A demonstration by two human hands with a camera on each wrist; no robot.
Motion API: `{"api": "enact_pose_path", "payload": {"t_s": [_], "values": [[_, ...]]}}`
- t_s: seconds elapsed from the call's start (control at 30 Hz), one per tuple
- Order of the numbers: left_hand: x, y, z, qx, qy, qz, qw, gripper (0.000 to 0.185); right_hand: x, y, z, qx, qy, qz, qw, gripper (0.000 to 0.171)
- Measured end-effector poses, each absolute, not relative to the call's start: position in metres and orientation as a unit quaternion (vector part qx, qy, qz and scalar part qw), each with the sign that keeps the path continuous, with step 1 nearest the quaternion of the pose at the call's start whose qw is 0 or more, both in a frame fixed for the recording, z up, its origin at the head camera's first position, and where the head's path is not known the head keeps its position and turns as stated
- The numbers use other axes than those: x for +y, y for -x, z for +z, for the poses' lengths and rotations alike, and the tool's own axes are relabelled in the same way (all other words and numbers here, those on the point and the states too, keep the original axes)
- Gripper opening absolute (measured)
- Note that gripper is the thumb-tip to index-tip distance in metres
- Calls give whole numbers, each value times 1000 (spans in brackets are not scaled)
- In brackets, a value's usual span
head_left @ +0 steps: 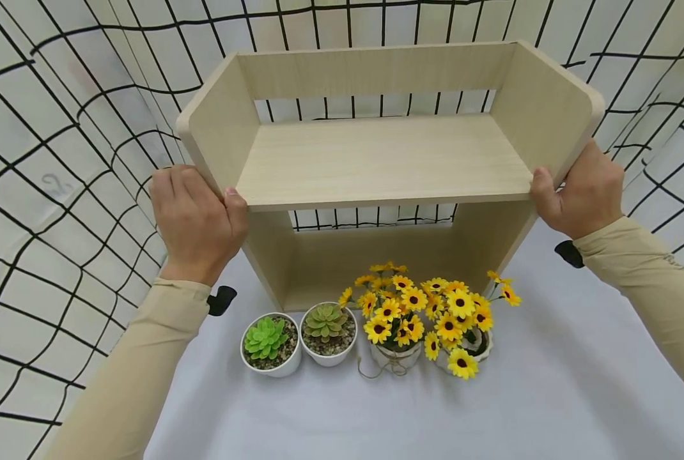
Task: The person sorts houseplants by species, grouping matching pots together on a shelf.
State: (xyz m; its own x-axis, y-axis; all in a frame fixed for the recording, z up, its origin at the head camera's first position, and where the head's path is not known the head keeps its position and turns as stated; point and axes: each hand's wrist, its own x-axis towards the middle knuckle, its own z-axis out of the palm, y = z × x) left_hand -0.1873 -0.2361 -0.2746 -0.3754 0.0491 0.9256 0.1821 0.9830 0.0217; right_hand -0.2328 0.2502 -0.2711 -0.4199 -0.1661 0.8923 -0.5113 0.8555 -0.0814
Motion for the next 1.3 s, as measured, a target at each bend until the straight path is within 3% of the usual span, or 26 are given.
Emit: {"api": "enact_pose_path", "payload": {"t_s": [0.43, 0.7, 0.93, 1.1, 1.3], "values": [[-240, 187, -278, -806, 68, -76, 583, 43, 244, 240, -274, -814, -210, 180, 511, 67], [-239, 188, -274, -840, 73, -72, 532, 47, 248, 228, -282, -834, -181, 219, 473, 61], [-239, 188, -274, -836, 67, -73, 539, 48, 249, 204, -313, -816, -175, 335, 439, 84], [-238, 187, -272, -839, 66, -80, 534, 47, 259, 179, -349, -802, -186, 391, 412, 48], [-237, 186, -273, -839, 65, -82, 533, 46, 272, 144, -393, -827, -219, 391, 340, 16]]}}
